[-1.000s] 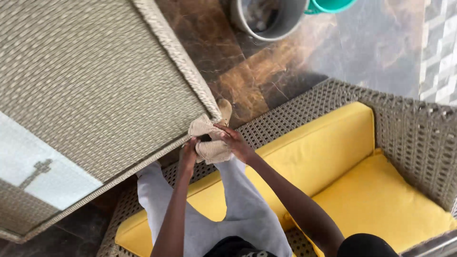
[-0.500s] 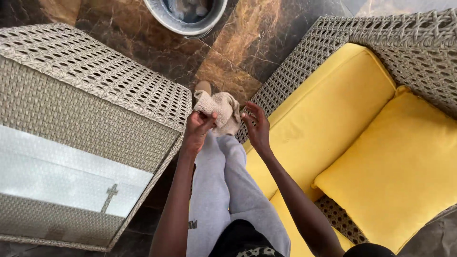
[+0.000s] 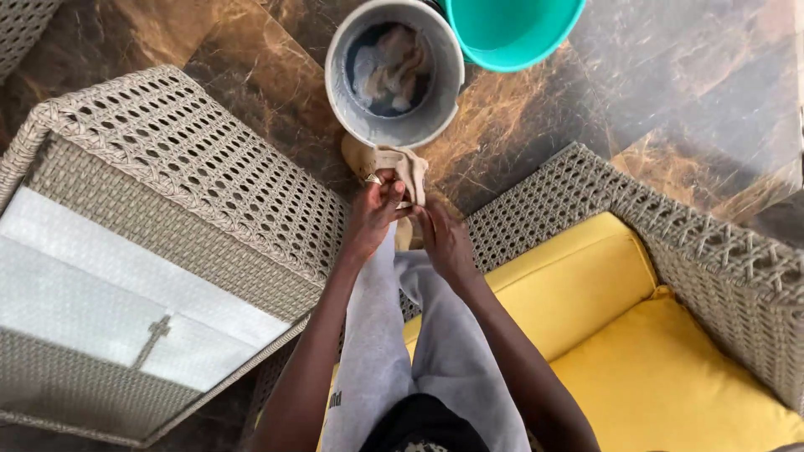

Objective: Cleaning a wicker table with a cloth and soapy water on a balcony.

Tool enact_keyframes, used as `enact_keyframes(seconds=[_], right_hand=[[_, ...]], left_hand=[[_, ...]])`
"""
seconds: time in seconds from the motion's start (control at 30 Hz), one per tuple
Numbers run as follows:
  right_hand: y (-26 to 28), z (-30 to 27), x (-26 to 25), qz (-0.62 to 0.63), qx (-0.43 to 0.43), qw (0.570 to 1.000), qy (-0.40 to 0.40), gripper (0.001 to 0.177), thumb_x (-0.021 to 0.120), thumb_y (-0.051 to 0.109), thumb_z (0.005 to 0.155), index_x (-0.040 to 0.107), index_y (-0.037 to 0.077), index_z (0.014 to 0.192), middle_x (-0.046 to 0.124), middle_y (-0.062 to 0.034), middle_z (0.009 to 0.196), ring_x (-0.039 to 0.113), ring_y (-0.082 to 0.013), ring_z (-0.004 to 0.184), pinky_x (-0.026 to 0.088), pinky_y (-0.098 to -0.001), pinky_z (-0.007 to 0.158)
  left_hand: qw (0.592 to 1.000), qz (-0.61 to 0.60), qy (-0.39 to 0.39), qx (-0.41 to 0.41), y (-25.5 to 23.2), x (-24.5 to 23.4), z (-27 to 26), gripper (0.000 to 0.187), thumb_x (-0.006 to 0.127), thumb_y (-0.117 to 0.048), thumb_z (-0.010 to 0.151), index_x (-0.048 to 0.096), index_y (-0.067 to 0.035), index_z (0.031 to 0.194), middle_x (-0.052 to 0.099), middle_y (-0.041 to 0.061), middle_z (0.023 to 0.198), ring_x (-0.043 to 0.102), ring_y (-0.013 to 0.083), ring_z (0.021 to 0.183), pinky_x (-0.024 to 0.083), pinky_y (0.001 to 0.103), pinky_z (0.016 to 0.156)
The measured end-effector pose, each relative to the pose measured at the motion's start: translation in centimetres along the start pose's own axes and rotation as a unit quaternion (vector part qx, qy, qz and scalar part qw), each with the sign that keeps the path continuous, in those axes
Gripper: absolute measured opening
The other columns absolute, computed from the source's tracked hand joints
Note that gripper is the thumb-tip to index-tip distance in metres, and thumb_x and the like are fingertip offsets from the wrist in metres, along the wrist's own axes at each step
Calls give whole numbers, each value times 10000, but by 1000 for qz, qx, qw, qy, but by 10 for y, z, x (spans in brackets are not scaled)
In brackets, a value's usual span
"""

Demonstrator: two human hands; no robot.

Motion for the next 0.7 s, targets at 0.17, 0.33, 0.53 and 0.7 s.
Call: enact_keyframes(seconds=[0.17, 0.33, 0.53, 0.7], right_hand=[[-17, 45, -31, 46, 45, 998, -14, 323, 584, 278, 1077, 677, -5, 1203, 752, -179, 997, 738, -248, 796, 577, -397, 666], [-81, 91, -91, 54, 148, 986, -56, 382, 601, 327, 1106, 661, -37, 1010, 640, -138, 794, 594, -175, 710, 479, -371, 645], [-218, 199, -157, 412, 183, 886, -106, 334, 542, 367, 1081, 582, 64, 947, 601, 44, 840, 553, -57, 793, 516, -265, 732], [-367, 299, -169, 173, 196, 965, 35, 434, 594, 387, 1134, 499, 60, 866, 390, 83, 755, 339, -42, 690, 297, -275, 570]], left_hand=[[979, 201, -18, 28, -9, 32, 44, 552, 628, -500, 992, 589, -36, 1289, 694, 90, 1035, 706, 139, 866, 613, 287, 718], [960, 258, 2, 105, -17, 84, 101, 475, 641, -460, 1096, 623, -22, 1278, 722, 106, 1084, 667, 158, 946, 572, 292, 805], [991, 34, -109, 68, -65, 67, 194, 442, 572, -410, 977, 516, -78, 1263, 673, -6, 1046, 650, 92, 850, 560, 297, 650], [898, 395, -83, 177, -42, 50, 319, 288, 595, -295, 1103, 512, -20, 1127, 554, 67, 858, 546, 164, 802, 483, 356, 762]])
Point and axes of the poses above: each hand's wrist, its own z-axis towards the middle knuckle, its own x-axis out of the palm, y = z × x, the point moved 8 cm from there along z, towards the middle knuckle
